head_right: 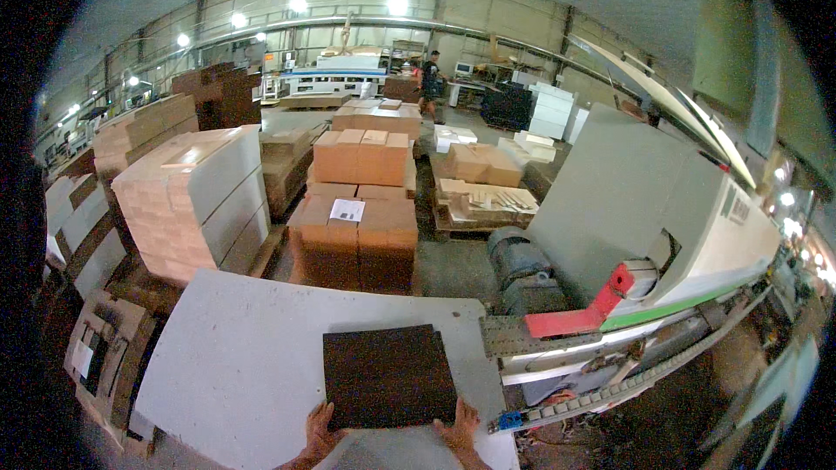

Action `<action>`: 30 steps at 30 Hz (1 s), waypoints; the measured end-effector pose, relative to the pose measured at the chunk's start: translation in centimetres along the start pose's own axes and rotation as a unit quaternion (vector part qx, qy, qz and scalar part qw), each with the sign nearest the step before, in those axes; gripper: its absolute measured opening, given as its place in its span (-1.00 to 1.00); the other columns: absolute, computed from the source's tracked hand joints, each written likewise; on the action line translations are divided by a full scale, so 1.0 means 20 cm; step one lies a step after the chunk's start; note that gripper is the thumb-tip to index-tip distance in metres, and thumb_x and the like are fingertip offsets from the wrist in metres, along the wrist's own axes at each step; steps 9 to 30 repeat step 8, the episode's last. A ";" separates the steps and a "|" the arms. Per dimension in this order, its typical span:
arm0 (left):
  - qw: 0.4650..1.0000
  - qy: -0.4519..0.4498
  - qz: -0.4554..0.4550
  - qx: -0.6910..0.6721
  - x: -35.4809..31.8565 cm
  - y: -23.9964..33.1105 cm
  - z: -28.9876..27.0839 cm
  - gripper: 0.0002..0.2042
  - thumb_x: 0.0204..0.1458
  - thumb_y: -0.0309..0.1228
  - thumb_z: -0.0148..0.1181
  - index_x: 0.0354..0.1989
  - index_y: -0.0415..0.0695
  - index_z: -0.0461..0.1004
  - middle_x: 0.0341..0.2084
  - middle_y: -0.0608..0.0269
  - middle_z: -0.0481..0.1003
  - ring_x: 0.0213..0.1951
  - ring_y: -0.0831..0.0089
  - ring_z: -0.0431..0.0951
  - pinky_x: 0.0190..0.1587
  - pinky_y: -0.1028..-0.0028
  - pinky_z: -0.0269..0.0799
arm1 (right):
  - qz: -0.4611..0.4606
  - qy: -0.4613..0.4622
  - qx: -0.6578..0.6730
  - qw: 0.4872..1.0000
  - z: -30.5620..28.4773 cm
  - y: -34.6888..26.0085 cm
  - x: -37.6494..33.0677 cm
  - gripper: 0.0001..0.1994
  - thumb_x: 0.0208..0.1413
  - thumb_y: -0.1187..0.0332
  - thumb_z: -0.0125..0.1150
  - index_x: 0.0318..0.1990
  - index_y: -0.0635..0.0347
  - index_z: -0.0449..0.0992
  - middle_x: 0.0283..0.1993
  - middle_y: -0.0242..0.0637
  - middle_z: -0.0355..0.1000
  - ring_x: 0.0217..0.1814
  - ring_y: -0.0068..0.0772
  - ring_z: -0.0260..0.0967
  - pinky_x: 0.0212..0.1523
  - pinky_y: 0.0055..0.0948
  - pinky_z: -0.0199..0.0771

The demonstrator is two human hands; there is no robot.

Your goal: The person picks up dark wooden panels from a pile on the floor and carries them to a white workbench. They place the panels onto the bench, then pick them up again and return them to the floor pile, repeating this process with several panels.

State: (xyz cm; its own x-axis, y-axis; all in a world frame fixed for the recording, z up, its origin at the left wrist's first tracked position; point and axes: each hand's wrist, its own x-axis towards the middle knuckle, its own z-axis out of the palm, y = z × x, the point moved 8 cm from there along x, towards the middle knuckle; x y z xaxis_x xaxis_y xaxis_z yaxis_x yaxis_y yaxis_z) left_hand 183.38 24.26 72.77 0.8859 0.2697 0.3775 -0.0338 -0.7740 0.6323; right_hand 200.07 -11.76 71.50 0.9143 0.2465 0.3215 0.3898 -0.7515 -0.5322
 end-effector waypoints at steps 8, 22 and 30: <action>0.998 -0.026 -0.055 0.030 0.02 0.00 0.02 -0.09 -0.13 0.06 0.43 0.33 -0.25 0.24 0.25 -0.18 0.34 0.34 -0.16 0.21 0.34 -0.06 0.03 | -0.085 -0.075 0.000 0.994 0.01 0.03 0.13 0.10 -0.19 -0.31 0.39 0.37 0.36 0.17 0.19 0.17 0.32 0.25 0.21 0.20 0.24 0.19 0.19; 0.998 -0.026 -0.055 0.030 0.02 0.00 0.02 -0.09 -0.13 0.06 0.43 0.33 -0.25 0.24 0.25 -0.18 0.34 0.34 -0.16 0.21 0.34 -0.06 0.03 | -0.085 -0.075 0.000 0.994 0.01 0.03 0.13 0.10 -0.19 -0.31 0.39 0.37 0.36 0.17 0.19 0.17 0.32 0.25 0.21 0.20 0.24 0.19 0.19; 0.998 -0.026 -0.055 0.030 0.02 0.00 0.02 -0.09 -0.13 0.06 0.43 0.33 -0.25 0.24 0.25 -0.18 0.34 0.34 -0.16 0.21 0.34 -0.06 0.03 | -0.085 -0.075 0.000 0.994 0.01 0.03 0.13 0.10 -0.19 -0.31 0.39 0.37 0.36 0.17 0.19 0.17 0.32 0.25 0.21 0.20 0.24 0.19 0.19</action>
